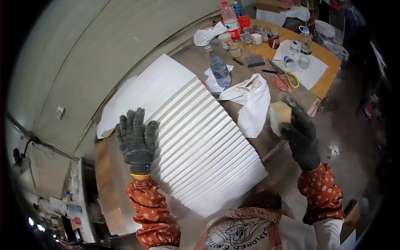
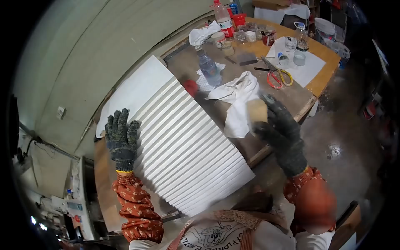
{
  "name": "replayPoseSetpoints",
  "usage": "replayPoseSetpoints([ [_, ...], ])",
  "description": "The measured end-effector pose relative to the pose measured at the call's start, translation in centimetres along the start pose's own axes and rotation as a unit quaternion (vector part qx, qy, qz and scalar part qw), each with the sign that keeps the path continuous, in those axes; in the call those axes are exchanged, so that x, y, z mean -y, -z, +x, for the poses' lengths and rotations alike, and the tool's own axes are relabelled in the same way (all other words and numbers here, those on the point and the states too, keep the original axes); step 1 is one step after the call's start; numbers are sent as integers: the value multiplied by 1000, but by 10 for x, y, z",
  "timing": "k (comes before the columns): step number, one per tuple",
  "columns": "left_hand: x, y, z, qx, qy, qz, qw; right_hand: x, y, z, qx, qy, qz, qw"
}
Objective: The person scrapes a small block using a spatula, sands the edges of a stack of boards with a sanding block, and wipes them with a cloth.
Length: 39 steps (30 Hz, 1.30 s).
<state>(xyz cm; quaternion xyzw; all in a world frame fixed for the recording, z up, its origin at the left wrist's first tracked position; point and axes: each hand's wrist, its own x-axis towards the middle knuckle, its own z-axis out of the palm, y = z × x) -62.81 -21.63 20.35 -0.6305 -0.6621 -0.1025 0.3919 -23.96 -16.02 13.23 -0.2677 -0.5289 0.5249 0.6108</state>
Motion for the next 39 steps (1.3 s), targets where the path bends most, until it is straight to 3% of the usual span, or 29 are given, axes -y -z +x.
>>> replayPoseSetpoints([
  [1, 2, -1, -1, 1, 10, -4, 1000, -5, -2, 11, 8, -1, -8, 1000],
  [4, 0, -4, -2, -27, 23, -42, 998, -13, -17, 48, 40, 131, -264, 955],
  [7, -7, 2, 0, -30, 60, -94, 993, -27, -35, 76, 95, 204, -227, 947],
  [13, -7, 7, 5, -28, 77, -75, 994, -35, -75, 122, 105, 207, -218, 948],
  [15, -6, 6, 3, -31, 64, -64, 995, -28, -87, 131, 110, 285, -276, 911],
  [19, -8, 8, 4, -34, 64, -64, 995, -40, -99, 151, 141, 275, -341, 888],
  [24, -6, 6, 3, -33, 49, -78, 995, -44, -112, 156, 128, 328, -377, 857],
  [28, -8, 6, 2, -32, 53, -74, 995, -45, -108, 157, 117, 327, -363, 865],
  [33, -11, 7, 4, -33, 75, -94, 992, -41, -101, 153, 135, 241, -277, 920],
  [34, -11, 7, 4, -32, 75, -95, 992, -40, -101, 153, 145, 311, -281, 896],
  [39, -10, 5, 2, -45, 57, -73, 995, -18, -93, 134, 158, 278, -330, 888],
])
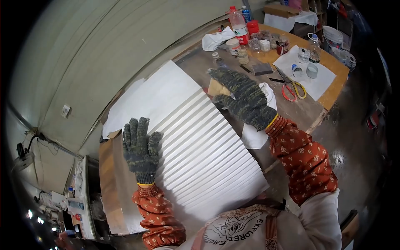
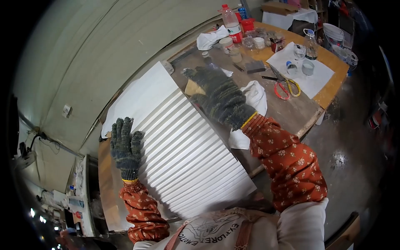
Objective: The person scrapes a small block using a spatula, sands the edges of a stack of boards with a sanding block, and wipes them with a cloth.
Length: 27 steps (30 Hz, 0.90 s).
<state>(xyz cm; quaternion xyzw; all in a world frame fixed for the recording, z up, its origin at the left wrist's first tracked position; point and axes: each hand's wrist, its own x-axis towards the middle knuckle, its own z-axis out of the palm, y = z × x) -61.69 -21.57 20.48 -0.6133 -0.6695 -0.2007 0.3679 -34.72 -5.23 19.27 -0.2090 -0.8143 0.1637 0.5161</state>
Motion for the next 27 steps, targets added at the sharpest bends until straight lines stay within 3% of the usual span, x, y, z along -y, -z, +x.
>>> replayPoseSetpoints([
  [2, 0, -1, 0, -3, -3, -5, 1000, 11, 11, 4, 26, -77, -7, 997],
  [3, 0, -1, 0, -6, -3, -6, 1000, -6, -3, 4, -28, -41, 41, 998],
  [8, -1, 3, 4, 10, -19, 3, 1000, -14, -16, 2, 74, -15, 8, 997],
  [10, -1, 3, 3, 9, -15, 3, 1000, -16, -14, -2, 32, -14, -22, 999],
  [12, -2, 2, 2, -8, -17, -10, 1000, -21, -9, -4, 35, -77, 144, 986],
  [14, -2, 2, 3, -5, -10, -6, 1000, -11, -4, -12, -11, -3, 68, 998],
  [15, -2, 2, 3, 0, -5, 0, 1000, 6, -1, -13, -23, -32, 21, 999],
  [16, -3, 2, 2, 0, -6, -4, 1000, -1, -12, -18, 25, -50, 41, 998],
  [22, -2, 5, 2, 7, -4, -17, 1000, -22, -13, -32, -16, -93, 33, 995],
  [27, -3, 4, 0, -17, -47, -30, 998, -10, -21, -43, -27, -9, 43, 999],
])
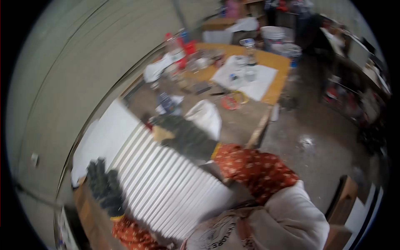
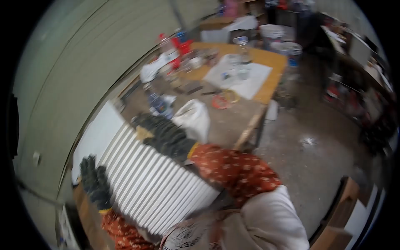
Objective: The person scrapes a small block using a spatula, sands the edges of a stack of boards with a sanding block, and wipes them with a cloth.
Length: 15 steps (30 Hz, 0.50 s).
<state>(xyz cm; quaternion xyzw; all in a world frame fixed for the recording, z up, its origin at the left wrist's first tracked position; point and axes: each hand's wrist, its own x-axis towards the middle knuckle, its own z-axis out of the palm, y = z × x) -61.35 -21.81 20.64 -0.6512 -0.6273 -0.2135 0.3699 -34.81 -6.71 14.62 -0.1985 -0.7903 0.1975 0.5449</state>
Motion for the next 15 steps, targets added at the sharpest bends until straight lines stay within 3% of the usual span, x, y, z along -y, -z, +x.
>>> replayPoseSetpoints([
  [4, 8, 2, -4, 41, 14, 25, 999, -5, 5, -4, -15, -37, 7, 999],
  [7, 14, -7, -5, 43, 30, 37, 998, -6, -13, -3, -53, 33, -29, 998],
  [9, 3, 2, -4, 52, 62, 22, 996, -3, -6, -5, 35, -42, -16, 998],
  [12, 6, -2, -5, 56, 70, 43, 995, -4, 5, -4, 28, -84, 3, 996],
  [15, -1, 3, -3, 73, 93, 52, 992, 0, -3, -7, -18, 5, -3, 1000],
])
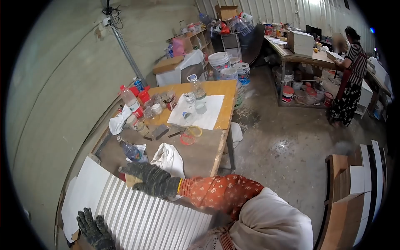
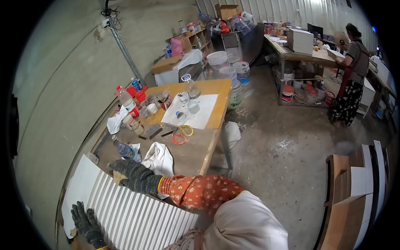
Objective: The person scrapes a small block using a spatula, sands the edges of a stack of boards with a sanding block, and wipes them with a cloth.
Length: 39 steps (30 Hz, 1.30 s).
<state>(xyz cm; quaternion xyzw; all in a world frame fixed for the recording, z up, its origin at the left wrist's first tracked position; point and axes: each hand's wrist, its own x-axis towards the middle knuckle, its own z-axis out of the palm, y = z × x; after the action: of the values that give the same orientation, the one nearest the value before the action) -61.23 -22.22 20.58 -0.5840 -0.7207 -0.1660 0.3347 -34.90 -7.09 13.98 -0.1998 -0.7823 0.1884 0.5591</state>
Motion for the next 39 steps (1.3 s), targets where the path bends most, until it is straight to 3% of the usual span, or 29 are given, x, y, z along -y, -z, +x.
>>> replayPoseSetpoints([
  [2, -2, 1, 0, 4, 7, -3, 1000, -2, 0, -7, -41, 45, -16, 998],
  [4, 1, 1, 0, 19, 9, 14, 1000, 7, 13, -6, 57, -97, 41, 993],
  [5, 2, 1, 0, 12, 11, 11, 1000, 3, 11, -6, 51, -135, -56, 988],
  [6, 5, -1, 1, 12, 3, 11, 1000, -1, 5, -8, 49, -130, -60, 988],
  [8, 19, -13, -2, 10, -6, 8, 1000, -5, -3, -16, -69, -2, -24, 997],
  [10, 41, -26, -7, -19, -188, 113, 976, 10, 5, -17, -30, -31, 3, 999],
  [11, 41, -26, -9, -20, -189, 113, 975, 1, -2, -21, -21, -50, 10, 999],
  [13, 17, -3, -5, 50, -73, 46, 995, -3, 2, -17, 36, -96, 9, 995],
  [14, 11, 3, -4, 48, -71, 43, 995, -3, 1, -20, 37, -94, 5, 995],
  [16, 2, 11, 0, 104, -23, 20, 994, 8, 7, -22, -19, -135, 17, 990],
  [17, -1, 10, 0, 104, -25, 18, 994, 15, 9, -26, -33, -76, 26, 996],
  [19, -3, 5, -2, 12, 2, 4, 1000, 7, 0, -36, -46, -42, -13, 998],
  [20, -1, 5, -2, 15, 0, 8, 1000, 3, -6, -41, -60, -8, -49, 997],
  [21, 1, 4, -2, 13, -2, 16, 1000, 5, 3, -37, 13, -89, 69, 994],
  [22, 2, 2, -2, 11, -2, 21, 1000, 8, 16, -35, 53, -129, 9, 990],
  [25, 2, 0, -2, 2, -3, 17, 1000, 10, 12, -47, -14, -136, -31, 990],
  [27, -2, 4, -1, 7, -4, 13, 1000, 13, 7, -52, -69, 5, -16, 997],
  [28, -2, 5, -3, 8, -1, 10, 1000, 14, 10, -53, -69, 1, -14, 998],
  [30, 5, 0, -4, 4, -6, 11, 1000, 15, 22, -51, 49, -165, 15, 985],
  [31, 6, 0, -3, 9, -5, 15, 1000, 18, 21, -56, 0, -178, -25, 984],
  [36, 4, 0, 1, 20, 5, 28, 999, 10, 7, -63, -35, -45, -27, 998],
  [38, 11, -5, 1, 5, -21, 24, 999, 5, 6, -63, 22, -147, -32, 988],
  [39, 14, -8, -1, 4, -20, 25, 999, -5, 4, -66, 3, -160, 76, 984],
])
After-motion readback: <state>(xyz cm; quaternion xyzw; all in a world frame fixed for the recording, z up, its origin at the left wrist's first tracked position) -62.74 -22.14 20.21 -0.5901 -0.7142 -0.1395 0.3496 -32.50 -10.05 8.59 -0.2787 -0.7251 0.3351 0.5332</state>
